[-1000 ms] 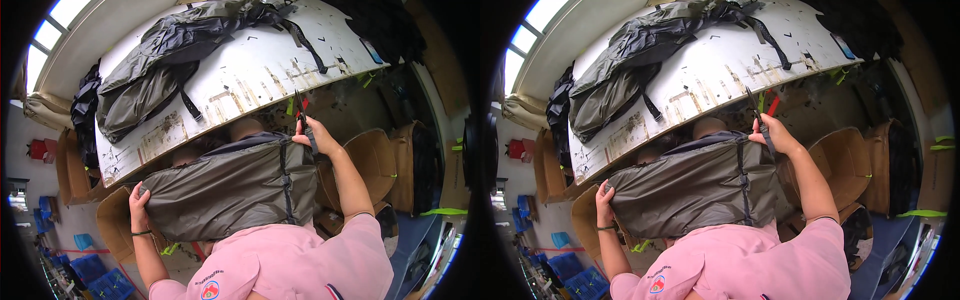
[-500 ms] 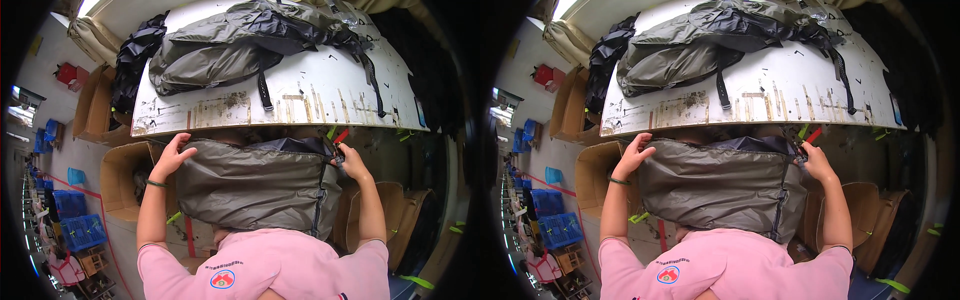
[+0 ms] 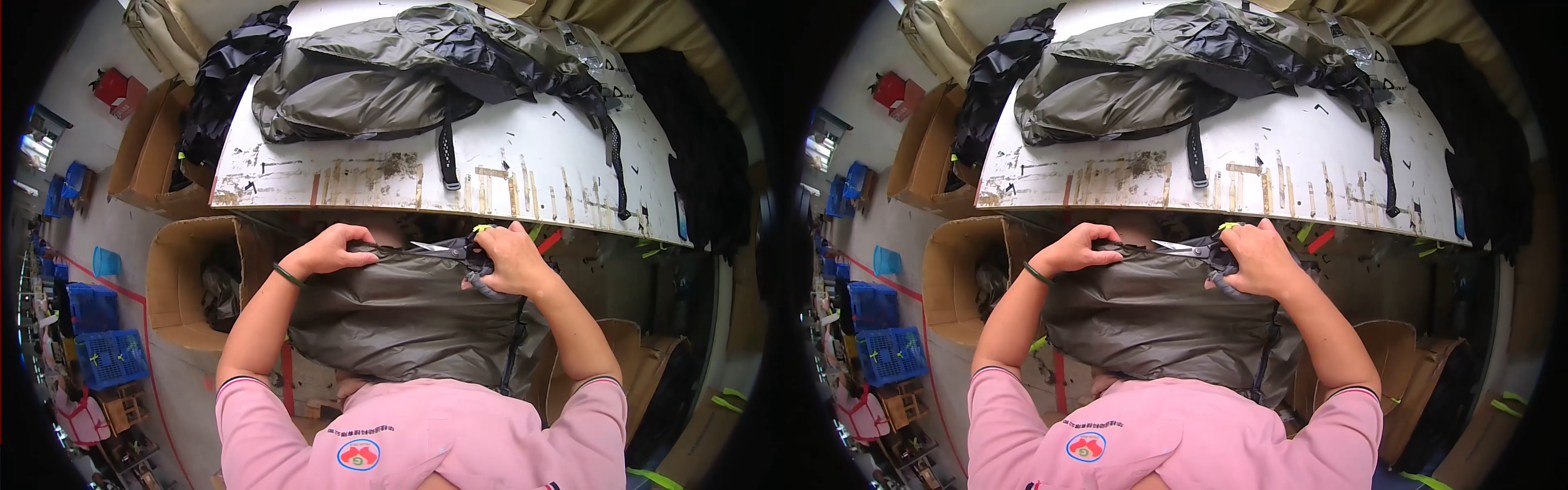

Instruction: Trimming excess threads from green fabric bag components using scissors.

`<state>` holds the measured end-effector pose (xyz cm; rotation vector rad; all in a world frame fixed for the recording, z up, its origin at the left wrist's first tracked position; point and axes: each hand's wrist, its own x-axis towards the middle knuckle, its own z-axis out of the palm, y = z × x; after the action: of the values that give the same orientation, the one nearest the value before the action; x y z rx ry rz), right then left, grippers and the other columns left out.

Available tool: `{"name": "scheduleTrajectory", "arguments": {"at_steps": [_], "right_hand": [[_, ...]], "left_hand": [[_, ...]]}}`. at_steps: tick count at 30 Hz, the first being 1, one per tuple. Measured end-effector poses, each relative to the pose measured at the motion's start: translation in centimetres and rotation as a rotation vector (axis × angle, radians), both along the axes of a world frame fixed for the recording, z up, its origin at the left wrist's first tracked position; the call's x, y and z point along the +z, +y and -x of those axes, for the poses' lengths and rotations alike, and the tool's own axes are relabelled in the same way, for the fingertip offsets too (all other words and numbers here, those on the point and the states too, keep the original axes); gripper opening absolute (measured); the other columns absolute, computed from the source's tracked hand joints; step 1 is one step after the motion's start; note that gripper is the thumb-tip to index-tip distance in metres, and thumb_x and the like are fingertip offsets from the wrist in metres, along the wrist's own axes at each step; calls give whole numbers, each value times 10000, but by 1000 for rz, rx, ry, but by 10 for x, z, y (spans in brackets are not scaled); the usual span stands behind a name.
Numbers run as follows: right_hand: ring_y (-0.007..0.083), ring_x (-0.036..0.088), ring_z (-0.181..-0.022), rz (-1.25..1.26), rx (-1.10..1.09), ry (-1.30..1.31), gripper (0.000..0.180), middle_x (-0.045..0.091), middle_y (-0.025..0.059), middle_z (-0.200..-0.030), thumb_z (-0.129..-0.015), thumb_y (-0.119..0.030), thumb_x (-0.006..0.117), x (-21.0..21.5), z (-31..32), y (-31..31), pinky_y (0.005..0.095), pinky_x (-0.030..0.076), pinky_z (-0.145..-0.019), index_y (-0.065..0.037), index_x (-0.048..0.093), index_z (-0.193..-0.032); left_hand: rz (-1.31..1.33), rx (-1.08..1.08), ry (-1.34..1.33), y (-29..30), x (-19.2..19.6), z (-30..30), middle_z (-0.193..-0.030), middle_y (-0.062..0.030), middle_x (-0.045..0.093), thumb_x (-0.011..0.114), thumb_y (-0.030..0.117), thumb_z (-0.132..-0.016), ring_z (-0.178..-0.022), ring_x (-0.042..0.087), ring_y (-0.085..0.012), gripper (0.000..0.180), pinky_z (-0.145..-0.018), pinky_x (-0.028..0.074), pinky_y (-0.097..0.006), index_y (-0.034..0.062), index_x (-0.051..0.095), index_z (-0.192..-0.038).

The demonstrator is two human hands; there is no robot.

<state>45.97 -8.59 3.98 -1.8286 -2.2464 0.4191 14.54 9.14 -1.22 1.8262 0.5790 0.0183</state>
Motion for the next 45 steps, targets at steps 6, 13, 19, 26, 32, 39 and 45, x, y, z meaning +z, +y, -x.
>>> {"name": "scheduleTrajectory", "arguments": {"at_steps": [6,13,19,26,32,39,45], "right_hand": [[267,627,-887,149,126,-83,620,633,67,-853,-645,-607,792,4,10,24,384,395,-795,-79,594,-902],[267,641,-913,161,177,-65,631,655,76,-870,-680,-657,750,-3,28,38,389,391,-812,-76,604,-876],[272,653,-886,169,186,-56,627,665,79,-840,-673,-655,758,-7,33,41,382,387,-784,-77,604,-860],[292,655,-779,191,176,-75,608,649,92,-738,-653,-632,785,-15,31,39,372,396,-757,-78,595,-815],[292,655,-792,173,178,-60,621,655,99,-744,-650,-640,780,-13,33,40,380,388,-760,-72,575,-794],[294,626,-750,135,221,22,598,615,72,-700,-657,-607,794,-10,42,45,366,367,-745,-76,580,-828],[314,628,-715,222,168,-34,625,632,101,-654,-658,-651,771,-22,40,40,373,369,-737,-77,589,-824]], "left_hand": [[64,177,-90,-27,5,17,-840,-8,644,758,166,-845,-819,539,-73,220,-761,461,-250,-1,645,-933],[-20,174,-140,-30,6,18,-846,-25,638,763,161,-838,-821,552,-88,223,-758,464,-256,-3,649,-937],[-39,171,-148,-30,5,20,-853,-54,654,755,184,-844,-810,570,-103,248,-743,480,-267,-14,658,-959],[-47,179,-155,-29,-2,22,-866,-59,658,754,188,-845,-821,582,-108,254,-754,488,-268,-13,657,-966],[-51,187,-152,-32,-1,23,-876,-68,664,756,191,-841,-827,594,-119,255,-759,490,-271,-8,659,-966],[-67,187,-136,-35,5,23,-875,-70,667,760,190,-834,-818,605,-139,252,-750,494,-280,-7,662,-958],[-124,185,-147,-37,3,24,-882,-71,671,764,190,-826,-823,617,-154,260,-752,499,-289,2,662,-974]]}}
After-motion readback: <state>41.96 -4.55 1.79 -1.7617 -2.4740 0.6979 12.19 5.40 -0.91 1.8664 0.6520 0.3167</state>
